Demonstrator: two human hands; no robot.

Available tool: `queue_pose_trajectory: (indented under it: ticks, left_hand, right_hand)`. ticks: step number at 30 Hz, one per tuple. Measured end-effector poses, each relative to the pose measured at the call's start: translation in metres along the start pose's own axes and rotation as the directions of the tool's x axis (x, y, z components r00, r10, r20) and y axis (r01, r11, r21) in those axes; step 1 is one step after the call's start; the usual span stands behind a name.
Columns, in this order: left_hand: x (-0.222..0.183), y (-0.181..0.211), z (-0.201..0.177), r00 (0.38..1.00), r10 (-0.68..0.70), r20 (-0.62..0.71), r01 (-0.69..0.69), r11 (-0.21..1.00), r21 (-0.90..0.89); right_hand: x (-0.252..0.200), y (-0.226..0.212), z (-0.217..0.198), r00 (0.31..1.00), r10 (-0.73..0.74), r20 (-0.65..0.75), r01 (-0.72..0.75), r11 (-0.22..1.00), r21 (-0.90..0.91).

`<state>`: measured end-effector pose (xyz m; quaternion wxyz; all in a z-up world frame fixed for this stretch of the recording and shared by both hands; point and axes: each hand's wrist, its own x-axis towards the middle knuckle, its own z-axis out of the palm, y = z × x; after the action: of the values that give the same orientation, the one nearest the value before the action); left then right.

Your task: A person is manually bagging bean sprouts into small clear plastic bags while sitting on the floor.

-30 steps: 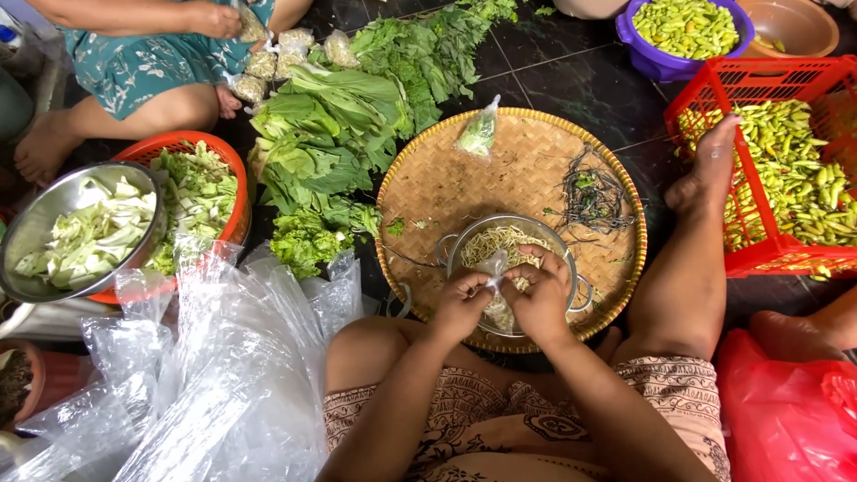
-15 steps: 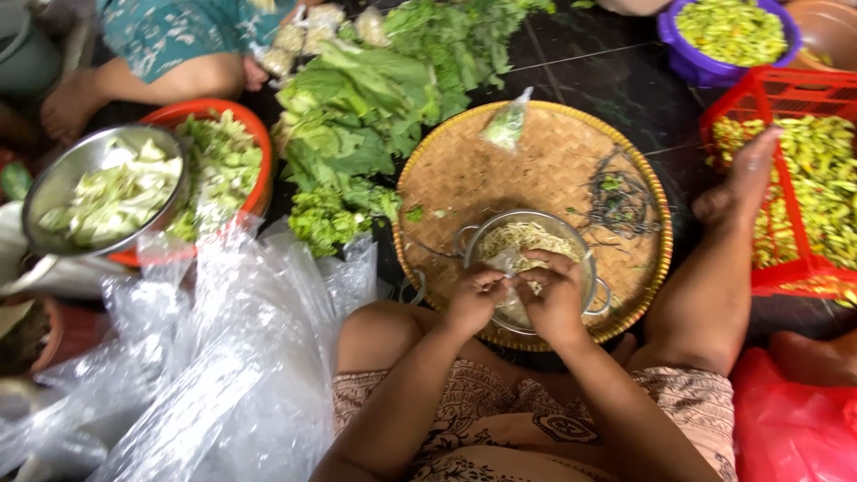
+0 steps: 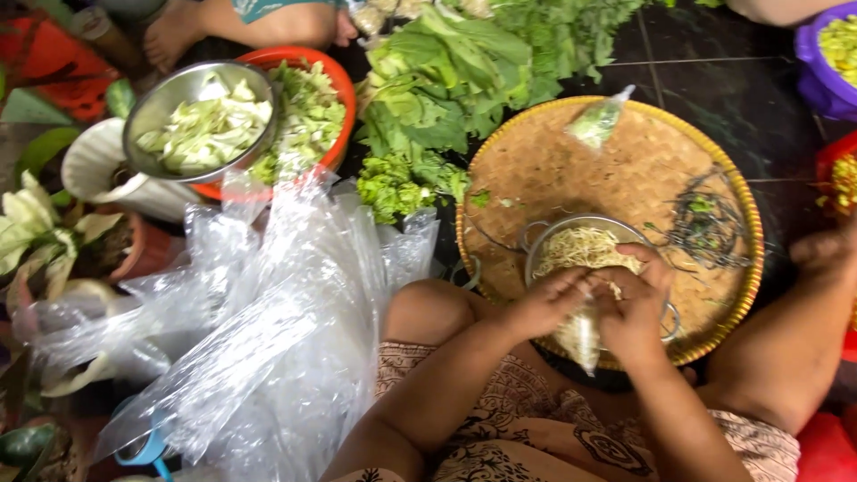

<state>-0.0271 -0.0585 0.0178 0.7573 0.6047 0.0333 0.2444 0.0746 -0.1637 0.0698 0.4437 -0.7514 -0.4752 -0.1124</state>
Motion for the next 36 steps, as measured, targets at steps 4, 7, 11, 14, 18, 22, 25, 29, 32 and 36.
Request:
queue_pose_trajectory:
  ticks: [4, 7, 11, 14, 18, 22, 25, 29, 32, 36]
  left_hand:
    - [0.01, 0.019, -0.02, 0.951, 0.152, 0.269, -0.204, 0.963, 0.178]
    - [0.004, 0.015, -0.016, 0.939, -0.134, 0.317, -0.123, 0.729, 0.673]
    - [0.003, 0.02, -0.021, 0.959, 0.037, 0.282, -0.254, 0.562, 0.788]
    - [0.019, 0.051, -0.035, 0.937, -0.336, 0.095, 0.087, 0.488, 0.869]
    - [0.076, 0.092, -0.081, 0.72, -0.497, -0.485, 0.684, 0.385, 0.62]
    - [0.146, 0.193, -0.129, 0.713, -0.136, -0.688, 0.407, 0.879, 0.249]
    - [0.161, 0.24, -0.152, 0.731, 0.164, -0.662, 0.046, 0.957, 0.288]
    - [0.107, 0.248, -0.185, 0.723, 0.562, -0.403, 0.157, 0.434, 0.887]
    - [0.04, 0.253, -0.219, 0.875, 0.034, -0.484, 0.485, -0.082, 0.871]
    - [-0.056, 0.228, -0.291, 0.453, -0.405, -0.794, 0.488, -0.632, 0.602]
  right_hand:
    - [0.006, -0.016, -0.013, 1.0, -0.021, 0.022, 0.023, 0.995, -0.099]
    - [0.012, -0.034, -0.022, 0.998, 0.009, 0.055, 0.002, 0.982, -0.191]
    - [0.011, -0.026, -0.021, 0.983, 0.083, 0.161, -0.058, 0.986, -0.158]
    - [0.011, -0.009, -0.024, 0.917, 0.263, 0.298, -0.259, 0.964, -0.056]
    - [0.027, -0.015, -0.038, 0.574, 0.634, 0.519, -0.687, 0.717, -0.117]
    - [0.028, -0.022, -0.044, 0.572, 0.649, 0.501, -0.724, 0.687, -0.064]
    - [0.022, -0.017, -0.04, 0.635, 0.606, 0.478, -0.697, 0.717, 0.017]
    - [0.0, 0.005, -0.032, 0.565, 0.637, 0.524, -0.707, 0.701, -0.09]
    - [-0.017, 0.021, -0.03, 0.524, 0.63, 0.573, -0.696, 0.704, -0.137]
    - [-0.017, 0.013, -0.029, 0.464, 0.609, 0.643, -0.659, 0.723, -0.209]
